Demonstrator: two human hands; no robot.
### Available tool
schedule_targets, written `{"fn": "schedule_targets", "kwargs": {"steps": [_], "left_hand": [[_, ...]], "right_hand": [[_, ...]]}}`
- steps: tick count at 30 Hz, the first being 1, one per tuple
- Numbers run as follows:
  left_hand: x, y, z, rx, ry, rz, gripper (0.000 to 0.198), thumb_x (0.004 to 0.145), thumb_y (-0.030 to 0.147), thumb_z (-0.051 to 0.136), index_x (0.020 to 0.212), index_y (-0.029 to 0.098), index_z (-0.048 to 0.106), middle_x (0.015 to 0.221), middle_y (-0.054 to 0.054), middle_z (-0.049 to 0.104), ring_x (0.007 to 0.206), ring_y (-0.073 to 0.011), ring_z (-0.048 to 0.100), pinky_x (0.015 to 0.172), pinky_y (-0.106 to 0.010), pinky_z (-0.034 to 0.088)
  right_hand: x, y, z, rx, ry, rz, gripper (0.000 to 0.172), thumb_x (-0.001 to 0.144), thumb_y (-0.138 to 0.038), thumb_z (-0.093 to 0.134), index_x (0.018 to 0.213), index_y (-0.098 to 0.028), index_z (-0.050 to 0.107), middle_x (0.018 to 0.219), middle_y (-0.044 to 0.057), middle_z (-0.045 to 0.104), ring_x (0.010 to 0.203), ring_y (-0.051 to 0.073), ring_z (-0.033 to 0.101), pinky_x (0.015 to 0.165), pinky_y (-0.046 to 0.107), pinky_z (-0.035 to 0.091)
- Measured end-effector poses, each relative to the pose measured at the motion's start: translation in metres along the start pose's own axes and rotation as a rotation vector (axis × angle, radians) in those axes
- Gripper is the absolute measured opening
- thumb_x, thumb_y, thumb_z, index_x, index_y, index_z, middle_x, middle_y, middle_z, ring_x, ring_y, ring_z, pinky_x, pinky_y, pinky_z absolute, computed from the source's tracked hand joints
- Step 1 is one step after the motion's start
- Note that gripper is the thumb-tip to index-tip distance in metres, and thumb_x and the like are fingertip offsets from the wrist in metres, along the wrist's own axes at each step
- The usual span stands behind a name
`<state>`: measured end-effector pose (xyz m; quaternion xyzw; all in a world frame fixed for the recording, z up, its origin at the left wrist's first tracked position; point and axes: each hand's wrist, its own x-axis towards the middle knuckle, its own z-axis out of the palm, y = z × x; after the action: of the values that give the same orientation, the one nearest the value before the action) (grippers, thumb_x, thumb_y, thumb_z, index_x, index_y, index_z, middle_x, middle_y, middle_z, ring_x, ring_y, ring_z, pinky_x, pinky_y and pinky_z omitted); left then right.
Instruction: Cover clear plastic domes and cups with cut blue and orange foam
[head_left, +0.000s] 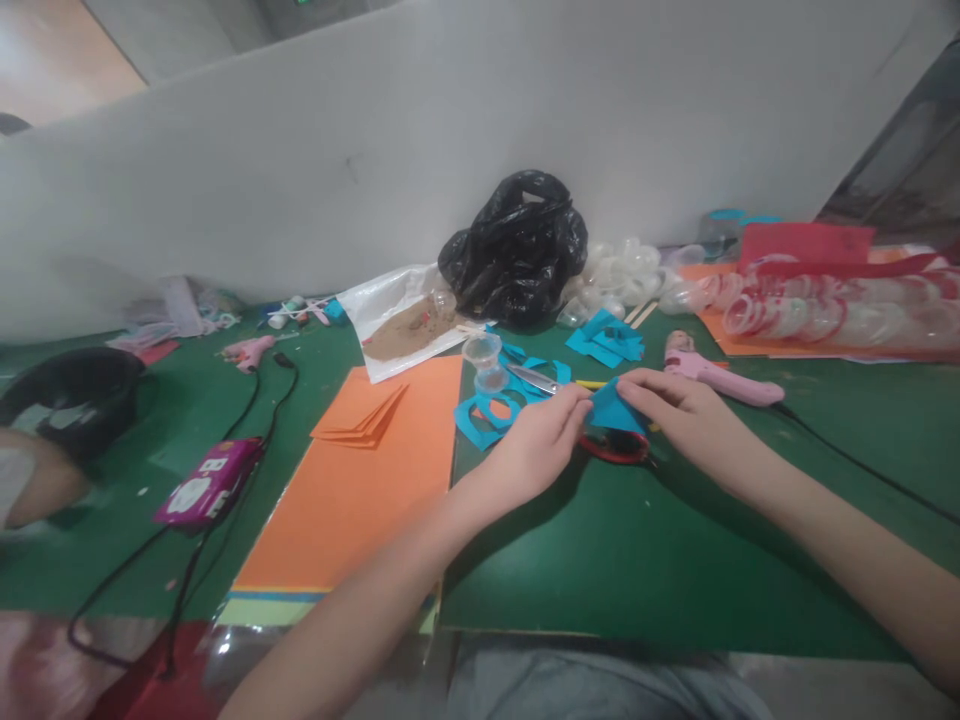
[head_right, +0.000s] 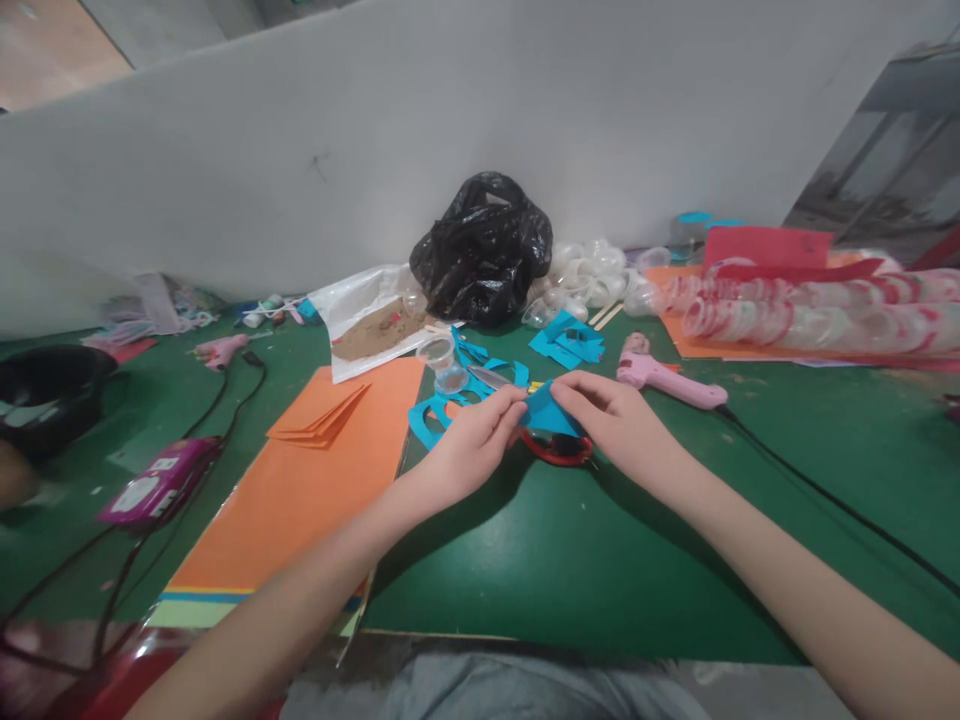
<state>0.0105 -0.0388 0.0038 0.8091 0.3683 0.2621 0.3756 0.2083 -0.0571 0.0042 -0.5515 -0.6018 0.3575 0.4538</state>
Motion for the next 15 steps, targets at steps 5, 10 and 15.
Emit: {"fn": "schedule_targets", "kwargs": {"steps": [5, 10, 15], "left_hand": [[0.0, -0.001, 0.001, 0.131, 0.007, 0.058, 0.028, 0.107, 0.037, 0.034, 0.097, 0.022, 0.055, 0.088, -0.002, 0.062, 0.083, -0.018, 0.06, 0.079, -0.033, 0.046], [0.002, -0.005, 0.002, 0.143, 0.141, 0.163, 0.025, 0.106, 0.04, 0.042, 0.106, 0.021, 0.059, 0.105, -0.006, 0.066, 0.102, -0.0211, 0.06, 0.093, -0.036, 0.046], [0.004, -0.003, 0.002, -0.03, 0.181, 0.114, 0.021, 0.102, 0.04, 0.052, 0.1, 0.021, 0.063, 0.097, -0.003, 0.065, 0.094, -0.0184, 0.059, 0.087, -0.032, 0.047]], "right_hand": [[-0.002, 0.0, -0.001, -0.077, -0.006, -0.091, 0.03, 0.086, -0.051, 0.062, 0.077, -0.024, 0.07, 0.078, 0.002, 0.072, 0.076, 0.02, 0.063, 0.071, 0.032, 0.052], [-0.007, -0.003, 0.006, -0.157, -0.056, -0.165, 0.032, 0.091, -0.05, 0.058, 0.073, -0.025, 0.068, 0.077, 0.002, 0.071, 0.075, 0.02, 0.063, 0.075, 0.033, 0.052], [-0.008, -0.001, 0.011, -0.159, -0.132, -0.144, 0.032, 0.092, -0.049, 0.055, 0.077, -0.025, 0.07, 0.076, 0.002, 0.071, 0.071, 0.021, 0.063, 0.068, 0.033, 0.05]]}}
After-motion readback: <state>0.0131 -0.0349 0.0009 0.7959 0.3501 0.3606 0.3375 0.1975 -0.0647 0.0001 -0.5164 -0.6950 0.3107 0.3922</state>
